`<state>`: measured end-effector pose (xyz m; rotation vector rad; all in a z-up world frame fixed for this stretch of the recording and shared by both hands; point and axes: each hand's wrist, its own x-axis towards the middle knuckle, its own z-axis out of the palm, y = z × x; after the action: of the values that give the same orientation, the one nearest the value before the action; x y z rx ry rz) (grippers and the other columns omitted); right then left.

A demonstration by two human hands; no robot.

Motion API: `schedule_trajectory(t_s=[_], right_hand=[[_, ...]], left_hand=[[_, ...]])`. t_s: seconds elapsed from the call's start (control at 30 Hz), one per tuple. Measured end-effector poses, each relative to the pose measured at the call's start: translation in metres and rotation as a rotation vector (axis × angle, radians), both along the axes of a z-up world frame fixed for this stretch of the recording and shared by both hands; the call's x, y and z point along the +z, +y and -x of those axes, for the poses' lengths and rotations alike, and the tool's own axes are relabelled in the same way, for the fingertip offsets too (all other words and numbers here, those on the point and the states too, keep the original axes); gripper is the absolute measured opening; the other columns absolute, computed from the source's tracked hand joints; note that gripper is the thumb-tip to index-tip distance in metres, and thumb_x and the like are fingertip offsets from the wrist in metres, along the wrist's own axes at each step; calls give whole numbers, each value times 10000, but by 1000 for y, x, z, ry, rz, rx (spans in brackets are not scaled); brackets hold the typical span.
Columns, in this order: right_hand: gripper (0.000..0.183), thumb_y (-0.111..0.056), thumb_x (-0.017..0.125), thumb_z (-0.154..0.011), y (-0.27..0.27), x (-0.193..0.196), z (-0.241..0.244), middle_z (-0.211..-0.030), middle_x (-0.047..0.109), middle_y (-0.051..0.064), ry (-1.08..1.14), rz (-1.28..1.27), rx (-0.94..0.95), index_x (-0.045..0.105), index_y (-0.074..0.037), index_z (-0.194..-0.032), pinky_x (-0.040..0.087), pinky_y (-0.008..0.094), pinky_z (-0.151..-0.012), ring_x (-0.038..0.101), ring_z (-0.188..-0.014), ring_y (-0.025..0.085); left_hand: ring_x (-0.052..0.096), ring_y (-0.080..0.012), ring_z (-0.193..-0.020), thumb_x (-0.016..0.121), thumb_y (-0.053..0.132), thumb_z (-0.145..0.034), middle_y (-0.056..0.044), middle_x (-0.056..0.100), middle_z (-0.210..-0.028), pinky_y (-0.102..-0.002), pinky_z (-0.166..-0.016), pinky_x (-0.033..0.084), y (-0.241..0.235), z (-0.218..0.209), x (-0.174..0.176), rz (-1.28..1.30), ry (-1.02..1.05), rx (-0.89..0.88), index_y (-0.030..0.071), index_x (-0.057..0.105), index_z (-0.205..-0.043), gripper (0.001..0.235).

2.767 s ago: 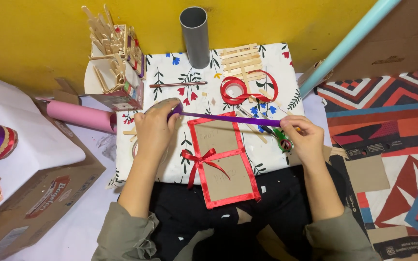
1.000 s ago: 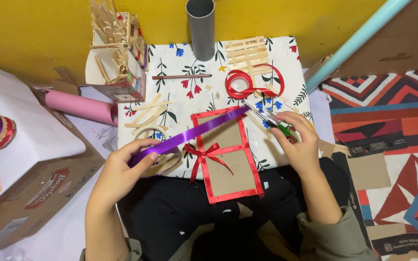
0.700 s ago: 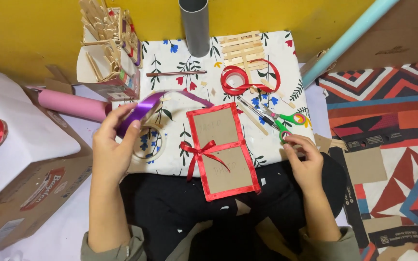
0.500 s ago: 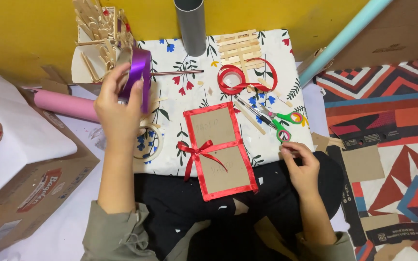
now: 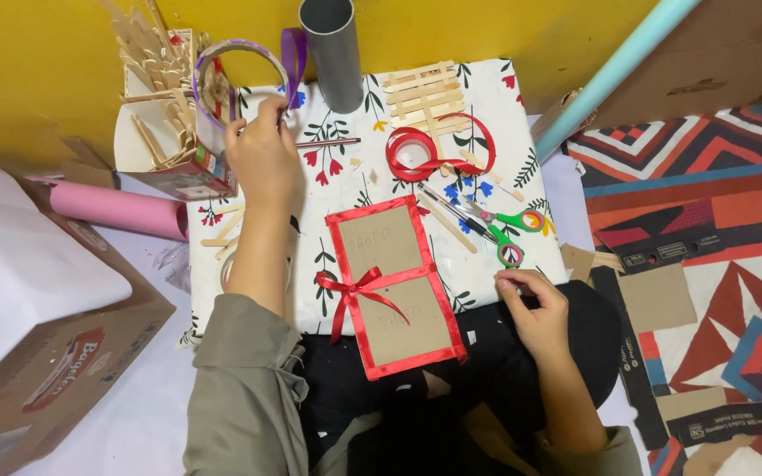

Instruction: Decorating a cardboard frame by tying red ribbons into bows, securing them with tape, and writing on the frame.

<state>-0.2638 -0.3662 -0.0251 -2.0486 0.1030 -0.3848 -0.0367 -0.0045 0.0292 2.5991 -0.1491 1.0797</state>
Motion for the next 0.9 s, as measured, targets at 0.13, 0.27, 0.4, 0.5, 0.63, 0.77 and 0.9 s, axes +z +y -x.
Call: schedule_trajectory(t_s=[0.13,0.27,0.4,0.5,0.63,0.77,0.9], right_hand=[[88,-77,778,-916,1,1,-1,-892,768,48,11,3,4,806,-121,-987,543,322,-789,690,-825,186],[85,-78,772,-922,3,4,-1,-876,758,51,3,9,9,806,-114,-991,539,320,-786,683,-821,182],[87,-75,767,-923,2,4,-1,-861,752,63,-7,17,24,806,-103,-995,542,332,-780,683,-812,199],[90,-65,771,-917,3,6,0,-857,751,65,-1,15,24,806,-95,-995,545,333,-776,679,-804,198],[90,-63,778,-908,4,8,1,-842,746,82,-4,20,27,807,-82,-991,556,348,-771,682,-795,220],[82,-138,767,-926,6,3,10,-749,779,76,199,16,65,835,-104,-955,560,343,-718,704,-709,200],[241,-256,689,-965,28,26,20,-682,803,142,604,41,157,850,-84,-915,554,408,-688,705,-641,245]], left_hand=[[753,-133,-828,683,60,-939,8,769,-889,-319,-976,465,-3,4,-11,-111,-88,47,208,599,-1158,278],[730,-105,-892,695,66,-934,23,762,-954,-314,-961,458,-9,20,-21,-155,-118,-4,198,629,-1177,285],[733,-110,-946,713,69,-942,27,777,-1019,-351,-1008,454,-13,32,-41,-125,-3,-59,201,664,-1155,255],[754,-133,-913,701,70,-948,23,778,-946,-360,-1004,482,-8,23,-57,-125,97,0,202,656,-1126,227],[758,-161,-945,678,70,-982,7,773,-946,-394,-1049,460,0,17,-48,-105,148,25,193,645,-1123,190],[634,-222,-1260,649,-1,-982,-46,733,-1211,-502,-1216,214,5,12,-57,-96,330,-63,170,665,-1235,306],[277,-350,-1530,607,-24,-1000,-165,392,-1630,-649,-1208,31,-15,43,-6,57,425,-121,87,539,-1455,473]])
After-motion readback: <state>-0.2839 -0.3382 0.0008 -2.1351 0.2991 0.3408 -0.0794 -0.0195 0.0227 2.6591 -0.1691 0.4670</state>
